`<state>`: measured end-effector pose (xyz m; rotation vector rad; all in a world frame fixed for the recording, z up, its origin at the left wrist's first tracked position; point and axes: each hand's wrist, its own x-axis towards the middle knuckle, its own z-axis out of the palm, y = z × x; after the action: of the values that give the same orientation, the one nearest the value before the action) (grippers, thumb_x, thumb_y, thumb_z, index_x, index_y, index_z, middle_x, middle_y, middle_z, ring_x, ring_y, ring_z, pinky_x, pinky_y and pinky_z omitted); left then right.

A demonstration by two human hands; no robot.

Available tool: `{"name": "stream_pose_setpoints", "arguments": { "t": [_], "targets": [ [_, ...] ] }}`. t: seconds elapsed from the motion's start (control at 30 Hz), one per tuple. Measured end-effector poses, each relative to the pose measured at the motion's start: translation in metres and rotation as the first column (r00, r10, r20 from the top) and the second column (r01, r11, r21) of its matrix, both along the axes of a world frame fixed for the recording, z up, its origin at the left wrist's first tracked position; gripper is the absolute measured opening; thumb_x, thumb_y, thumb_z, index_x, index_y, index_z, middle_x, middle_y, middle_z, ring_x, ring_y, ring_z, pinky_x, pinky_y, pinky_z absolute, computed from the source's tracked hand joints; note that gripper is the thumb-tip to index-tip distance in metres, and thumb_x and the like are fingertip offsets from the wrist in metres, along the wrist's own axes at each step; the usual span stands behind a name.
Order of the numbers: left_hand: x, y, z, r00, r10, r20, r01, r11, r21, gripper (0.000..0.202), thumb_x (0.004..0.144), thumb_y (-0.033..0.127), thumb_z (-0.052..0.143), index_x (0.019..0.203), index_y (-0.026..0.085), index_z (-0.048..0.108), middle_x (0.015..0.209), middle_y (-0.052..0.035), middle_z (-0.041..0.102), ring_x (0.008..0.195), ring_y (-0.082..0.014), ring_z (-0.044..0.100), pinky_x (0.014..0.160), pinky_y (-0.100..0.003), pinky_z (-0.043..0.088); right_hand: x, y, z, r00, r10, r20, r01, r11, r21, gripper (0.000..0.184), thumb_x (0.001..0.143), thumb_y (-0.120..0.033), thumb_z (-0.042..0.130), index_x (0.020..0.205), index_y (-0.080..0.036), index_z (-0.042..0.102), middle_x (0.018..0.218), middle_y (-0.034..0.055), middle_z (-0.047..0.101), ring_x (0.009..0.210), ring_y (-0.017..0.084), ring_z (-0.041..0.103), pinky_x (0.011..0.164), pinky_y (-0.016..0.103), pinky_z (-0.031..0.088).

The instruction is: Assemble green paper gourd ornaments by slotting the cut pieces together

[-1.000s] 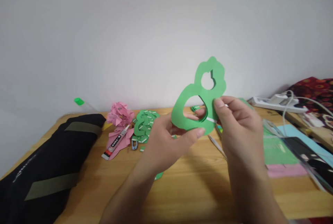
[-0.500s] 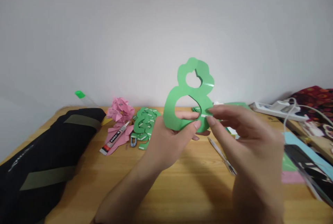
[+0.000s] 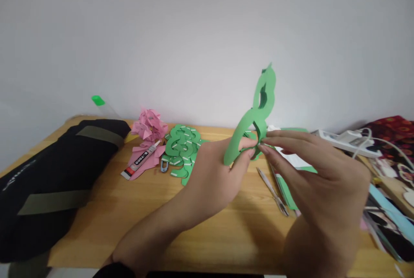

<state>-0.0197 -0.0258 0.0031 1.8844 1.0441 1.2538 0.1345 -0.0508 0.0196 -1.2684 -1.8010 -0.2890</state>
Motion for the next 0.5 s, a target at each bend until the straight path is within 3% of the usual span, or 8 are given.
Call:
{"name": "stream_pose_setpoints", "arguments": {
  "t": [0.13, 0.37, 0.5],
  "targets": [
    [0.0002, 0.0002, -0.0023, 1.000, -0.010, -0.026, 0.011, 0.998, 0.056, 0.021, 0.090, 0.021, 0.054, 0.092, 0.025, 0.075, 0.072, 0.0009, 0.069, 0.061, -0.0124, 0.057, 0.061, -0.023, 0.045, 0.0001, -0.0001, 0.0003, 0.999, -0.001, 0.041, 0.001, 1.000, 0.004, 0.007, 0.086, -0.019, 0.066, 0.086, -0.025, 0.068, 0.089, 0.0027, 0.075, 0.080, 0.018, 0.071, 0.071, 0.034, 0.056],
    [-0.0022, -0.0002, -0.0028, 1.000, 0.016, -0.010, -0.014, 0.991, 0.137, 0.016, 0.090, 0.020, 0.056, 0.084, 0.022, 0.071, 0.066, 0.0038, 0.066, 0.049, -0.0068, 0.049, 0.051, -0.018, 0.041, 0.0007, -0.0002, 0.0014, 0.997, -0.018, 0.076, 0.014, 0.998, 0.058, 0.010, 0.084, -0.014, 0.066, 0.085, -0.024, 0.068, 0.088, 0.0009, 0.075, 0.078, 0.016, 0.071, 0.070, 0.030, 0.056],
    [-0.0032, -0.0005, -0.0034, 0.998, 0.048, -0.032, -0.038, 0.968, 0.247, 0.013, 0.088, 0.014, 0.057, 0.081, 0.019, 0.068, 0.068, 0.0035, 0.066, 0.056, -0.0065, 0.052, 0.052, -0.017, 0.041, 0.0012, -0.0009, 0.0030, 0.990, -0.030, 0.135, 0.017, 0.995, 0.097, 0.009, 0.080, -0.013, 0.070, 0.086, -0.021, 0.070, 0.087, 0.0030, 0.075, 0.076, 0.016, 0.072, 0.069, 0.028, 0.056]
  ]
}}
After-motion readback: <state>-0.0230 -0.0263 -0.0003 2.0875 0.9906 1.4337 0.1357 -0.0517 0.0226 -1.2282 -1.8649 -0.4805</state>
